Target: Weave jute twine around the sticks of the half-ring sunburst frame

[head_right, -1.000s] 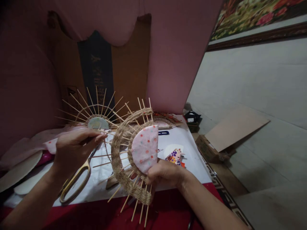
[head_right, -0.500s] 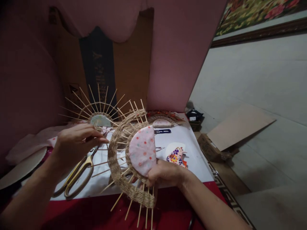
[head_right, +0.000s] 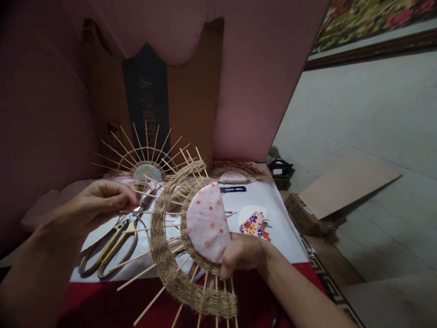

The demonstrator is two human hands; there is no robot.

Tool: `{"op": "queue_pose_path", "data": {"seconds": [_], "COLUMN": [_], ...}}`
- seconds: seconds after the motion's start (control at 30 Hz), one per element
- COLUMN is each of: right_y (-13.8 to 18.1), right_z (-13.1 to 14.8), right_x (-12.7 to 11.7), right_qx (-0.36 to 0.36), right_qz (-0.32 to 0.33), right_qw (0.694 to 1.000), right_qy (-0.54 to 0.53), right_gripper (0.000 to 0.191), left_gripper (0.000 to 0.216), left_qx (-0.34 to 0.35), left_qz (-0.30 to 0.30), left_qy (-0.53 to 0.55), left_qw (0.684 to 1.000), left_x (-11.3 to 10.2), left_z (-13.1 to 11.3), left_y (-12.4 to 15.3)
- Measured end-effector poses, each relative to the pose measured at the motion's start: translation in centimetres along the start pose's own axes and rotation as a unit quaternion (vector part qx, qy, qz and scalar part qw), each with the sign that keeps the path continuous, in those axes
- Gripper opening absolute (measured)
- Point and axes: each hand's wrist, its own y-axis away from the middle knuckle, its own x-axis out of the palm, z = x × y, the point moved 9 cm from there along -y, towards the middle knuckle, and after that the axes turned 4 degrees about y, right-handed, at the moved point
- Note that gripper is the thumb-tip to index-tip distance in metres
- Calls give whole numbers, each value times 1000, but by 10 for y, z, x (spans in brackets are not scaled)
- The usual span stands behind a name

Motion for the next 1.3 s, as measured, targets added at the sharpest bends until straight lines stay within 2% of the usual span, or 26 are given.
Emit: {"op": "queue_pose_path", "data": {"seconds": [0.1, 0.23, 0.4, 0.5, 0.67, 0.83, 1.13, 1.3], "right_y": [1, 2, 0, -1, 2, 0, -1, 1], "right_z": [0, -4, 0, 3, 0, 1, 7, 5], "right_x": [2, -5, -2, -3, -6, -2, -1, 0], "right_qx": [-11, -6, -2, 3, 15, 0, -29, -15], "right_qz": [19, -9, -27, -46, -59, -29, -23, -13], "right_qw": [1000, 1000, 1000, 999, 998, 999, 999, 1000], "right_qy": [-10, -6, 1, -9, -16, -23, -30, -18], "right_gripper": [53, 51, 54, 59, 62, 62, 59, 54], "left_gripper": [16, 12, 13, 15, 13, 19, 13, 28], "left_qx": [3, -6, -69, -61, -42, -16, -2, -23], "left_qz": [-19, -46, -12, -3, -5, -38, -58, -90], "left_qy": [15, 19, 28, 31, 37, 7, -9, -25], "left_qw": [1000, 999, 997, 998, 998, 999, 998, 995], "left_x": [-1, 5, 28, 34, 31, 22, 17, -3], "left_z": [-4, 1, 26, 31, 29, 28, 27, 33], "left_y": [2, 2, -8, -13, -14, -16, -18, -17]}}
